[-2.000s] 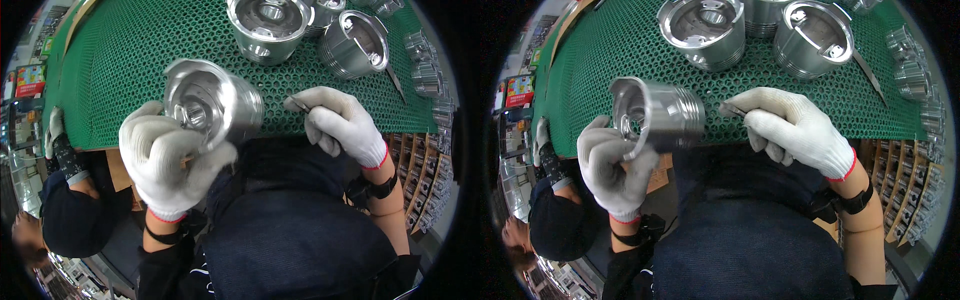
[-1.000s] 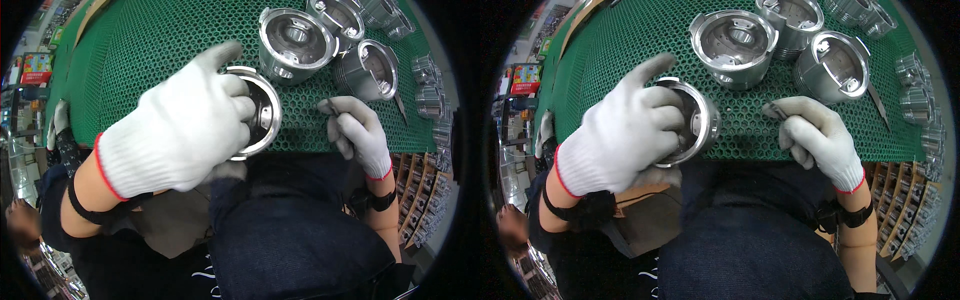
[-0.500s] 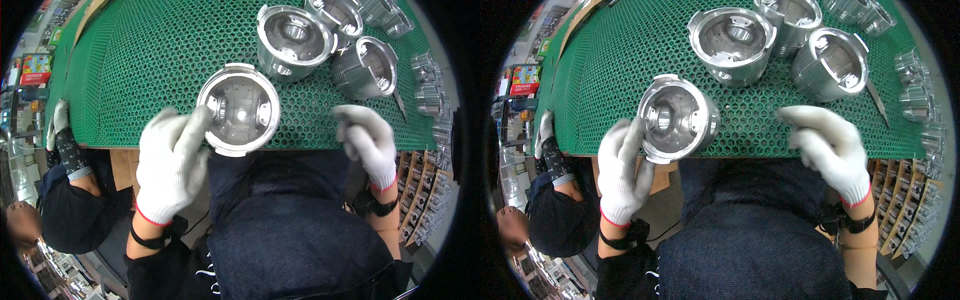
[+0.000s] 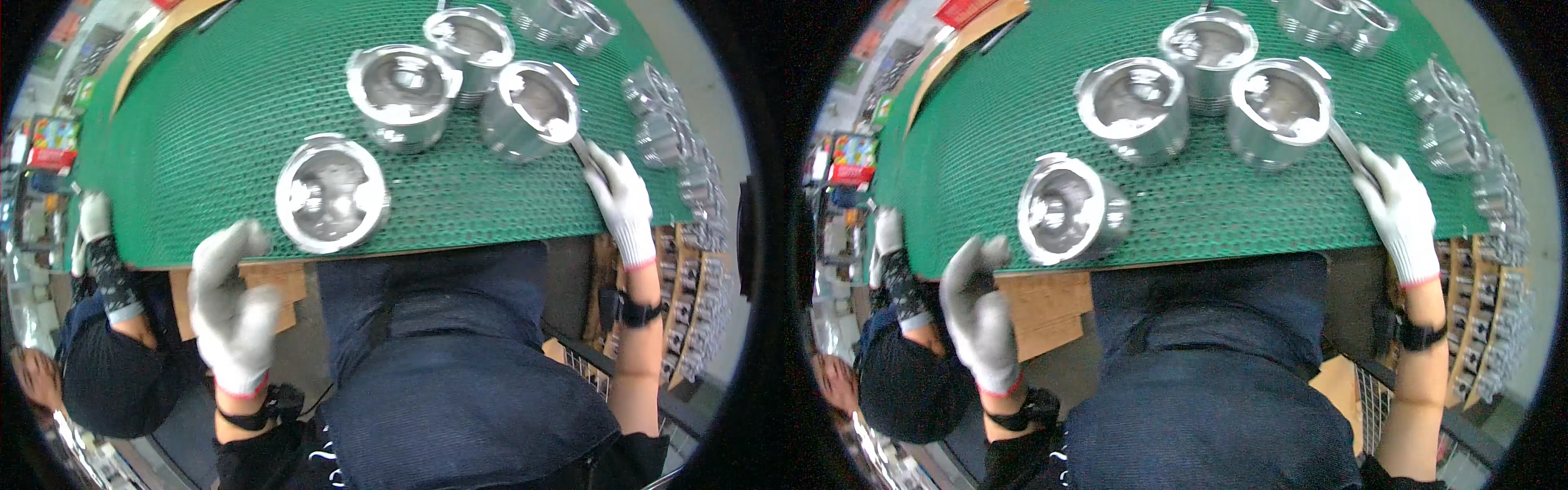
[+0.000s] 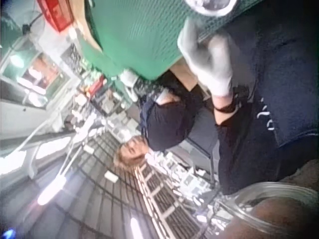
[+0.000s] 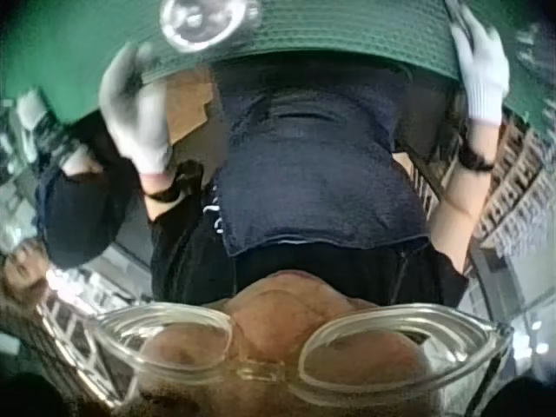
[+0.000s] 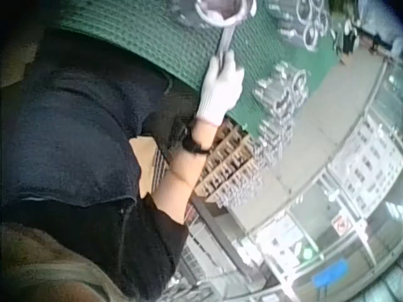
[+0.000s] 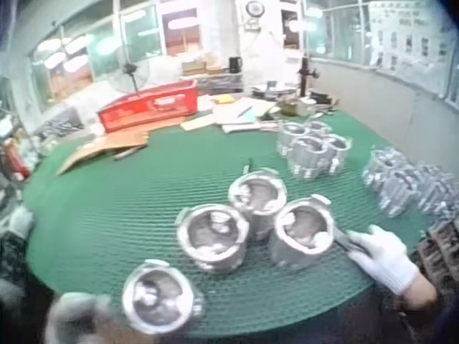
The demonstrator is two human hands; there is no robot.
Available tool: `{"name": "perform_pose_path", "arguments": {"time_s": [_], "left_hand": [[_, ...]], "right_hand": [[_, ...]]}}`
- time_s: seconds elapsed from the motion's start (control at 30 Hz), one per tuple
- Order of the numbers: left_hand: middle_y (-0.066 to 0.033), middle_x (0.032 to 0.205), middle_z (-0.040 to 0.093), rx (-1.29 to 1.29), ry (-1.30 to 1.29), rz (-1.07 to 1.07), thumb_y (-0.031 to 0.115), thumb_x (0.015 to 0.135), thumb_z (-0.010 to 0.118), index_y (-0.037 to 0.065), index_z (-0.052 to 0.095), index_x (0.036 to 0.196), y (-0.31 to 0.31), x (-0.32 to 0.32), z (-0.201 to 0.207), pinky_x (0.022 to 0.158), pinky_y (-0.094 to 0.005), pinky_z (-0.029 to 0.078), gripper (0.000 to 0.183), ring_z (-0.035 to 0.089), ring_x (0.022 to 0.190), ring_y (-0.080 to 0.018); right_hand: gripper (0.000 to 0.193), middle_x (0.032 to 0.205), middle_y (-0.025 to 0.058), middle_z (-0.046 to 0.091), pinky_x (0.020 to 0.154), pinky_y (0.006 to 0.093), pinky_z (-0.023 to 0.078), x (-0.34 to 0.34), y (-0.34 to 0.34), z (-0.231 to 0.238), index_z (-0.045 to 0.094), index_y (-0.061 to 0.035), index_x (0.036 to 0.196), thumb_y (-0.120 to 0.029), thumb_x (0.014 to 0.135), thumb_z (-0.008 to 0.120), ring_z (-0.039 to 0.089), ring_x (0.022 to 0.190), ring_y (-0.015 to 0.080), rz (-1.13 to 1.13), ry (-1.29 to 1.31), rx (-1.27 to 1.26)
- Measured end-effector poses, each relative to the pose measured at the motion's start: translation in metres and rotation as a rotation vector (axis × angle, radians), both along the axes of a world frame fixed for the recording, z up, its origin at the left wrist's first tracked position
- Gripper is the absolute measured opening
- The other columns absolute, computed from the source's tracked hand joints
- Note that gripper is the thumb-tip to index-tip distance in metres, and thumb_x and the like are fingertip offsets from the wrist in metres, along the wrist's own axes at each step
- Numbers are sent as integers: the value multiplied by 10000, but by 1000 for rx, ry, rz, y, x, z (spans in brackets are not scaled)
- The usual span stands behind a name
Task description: Manually filing the inner edges of metal pistons at a workstation to deburr or smooth them.
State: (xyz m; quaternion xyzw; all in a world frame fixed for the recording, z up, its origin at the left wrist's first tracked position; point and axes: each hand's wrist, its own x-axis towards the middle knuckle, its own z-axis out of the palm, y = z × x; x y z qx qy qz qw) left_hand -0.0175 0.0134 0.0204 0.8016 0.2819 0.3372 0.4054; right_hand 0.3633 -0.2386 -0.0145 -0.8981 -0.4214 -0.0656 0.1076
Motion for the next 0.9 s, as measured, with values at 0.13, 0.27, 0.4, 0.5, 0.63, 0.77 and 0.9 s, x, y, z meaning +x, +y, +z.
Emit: {"name": "perform_pose_path", "arguments": {"time_s": [0.13,0.27,0.4,0.5,0.63,0.77,0.9], "left_hand": [[-303,1342,467,416,153,-164,265,723,767,56,645,1005,9,42,-14,1050,-500,369,371,460,1236,-484],[-306,1464,328,543,145,-217,449,743,763,87,680,915,6,48,-22,1066,-508,346,409,387,1323,-469],[-418,1346,382,286,-73,-106,448,800,717,19,640,951,1,52,-34,1023,-519,385,461,424,1267,-529],[-400,1343,402,332,-35,-185,444,859,650,-13,632,969,4,53,-36,1009,-485,397,470,460,1240,-514],[-386,1313,437,311,7,-183,430,866,640,-9,637,957,8,49,-27,984,-479,421,448,493,1199,-505],[-353,1323,443,399,150,-185,383,852,643,-4,633,981,0,49,-18,962,-474,433,409,503,1186,-482],[-379,1287,454,398,173,-200,366,807,682,0,663,1023,2,48,-16,901,-489,482,425,553,1097,-507]], "right_hand": [[542,908,144,561,674,412,489,-55,-31,7,520,-154,1349,-282,843,664,611,778,337,-39,-14,-161],[542,983,154,592,677,417,501,-75,-44,7,487,-164,1376,-118,856,630,623,777,352,-44,-12,-135],[523,1420,97,499,805,326,514,-69,-72,8,398,-44,1444,-8,928,472,660,992,233,-88,295,312],[548,1428,131,474,719,222,473,-95,-57,36,397,27,1420,-193,937,532,599,864,100,-217,957,640],[657,1331,141,543,630,183,419,-113,7,60,412,39,1400,-379,916,564,496,714,45,51,1566,137],[618,1028,60,595,710,237,456,-137,58,74,418,-6,1412,-398,942,502,524,774,77,301,1776,-44],[561,817,-28,537,605,213,414,-152,110,70,436,-7,1399,-298,935,556,472,659,45,398,1739,72]]}}
